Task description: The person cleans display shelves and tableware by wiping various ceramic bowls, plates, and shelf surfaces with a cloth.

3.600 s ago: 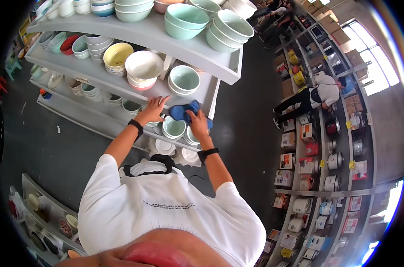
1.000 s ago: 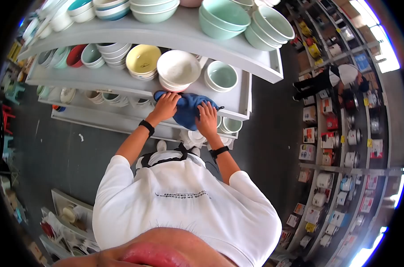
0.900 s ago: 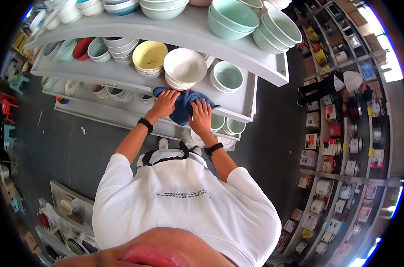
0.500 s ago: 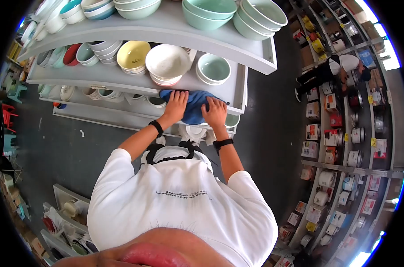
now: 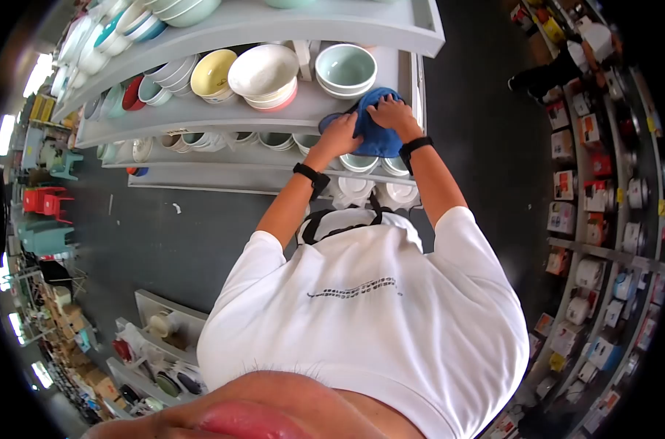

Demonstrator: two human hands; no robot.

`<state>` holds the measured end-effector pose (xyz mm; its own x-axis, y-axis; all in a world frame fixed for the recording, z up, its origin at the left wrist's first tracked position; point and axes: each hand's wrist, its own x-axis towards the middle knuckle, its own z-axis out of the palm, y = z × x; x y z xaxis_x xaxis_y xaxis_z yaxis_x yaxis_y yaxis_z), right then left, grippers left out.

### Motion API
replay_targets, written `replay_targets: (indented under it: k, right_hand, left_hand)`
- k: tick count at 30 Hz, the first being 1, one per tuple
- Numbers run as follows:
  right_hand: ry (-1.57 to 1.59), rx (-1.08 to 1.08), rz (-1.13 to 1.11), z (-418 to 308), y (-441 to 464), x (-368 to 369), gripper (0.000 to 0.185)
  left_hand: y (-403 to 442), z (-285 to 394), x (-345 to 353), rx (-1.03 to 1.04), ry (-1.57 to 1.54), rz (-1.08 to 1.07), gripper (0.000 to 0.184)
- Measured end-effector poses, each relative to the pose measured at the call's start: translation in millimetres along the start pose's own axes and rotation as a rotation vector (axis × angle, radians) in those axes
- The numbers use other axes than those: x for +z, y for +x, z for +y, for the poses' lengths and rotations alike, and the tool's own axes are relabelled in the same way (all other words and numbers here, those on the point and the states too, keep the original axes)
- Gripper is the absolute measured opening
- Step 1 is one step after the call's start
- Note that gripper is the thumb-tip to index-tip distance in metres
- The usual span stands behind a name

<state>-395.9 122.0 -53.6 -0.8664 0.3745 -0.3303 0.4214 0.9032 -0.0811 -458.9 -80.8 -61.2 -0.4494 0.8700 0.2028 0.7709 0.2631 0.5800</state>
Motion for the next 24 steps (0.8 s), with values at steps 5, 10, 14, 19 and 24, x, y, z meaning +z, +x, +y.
replay_targets:
  k: [5,10,14,19,24]
  right_hand:
    - [-0.068,0.002,-0.045,-51.8,-68.8,-41.0,0.087]
    - [0.086,0.072,-0.195,-28.9,-34.1,-44.2,0.081]
    - [-0.08,0.08,-0.158,3.1,20.8,-22.4,0.062]
    - [-0.092,0.094,0.151,32.5,70.4,-30.4,0.049]
    - [-0.096,-0.041,0.331,76.5,143.1,-8.3,0.041]
  left_hand:
    - [-30.3,-7.5,-32.3,0.148,0.298,0.083,0.059]
    - [-22.6,4.1,-54.0,-0.031,0.005,-0.058,0.049]
    - [5.2,34.8,-80.8,0.001,0.119,0.191,0.036]
    - [40.0,43.6,-98.3,0.063,0.261,0.414,0.03]
    - [45.2,17.6,-87.0,0.054,0.428,0.257,0.014]
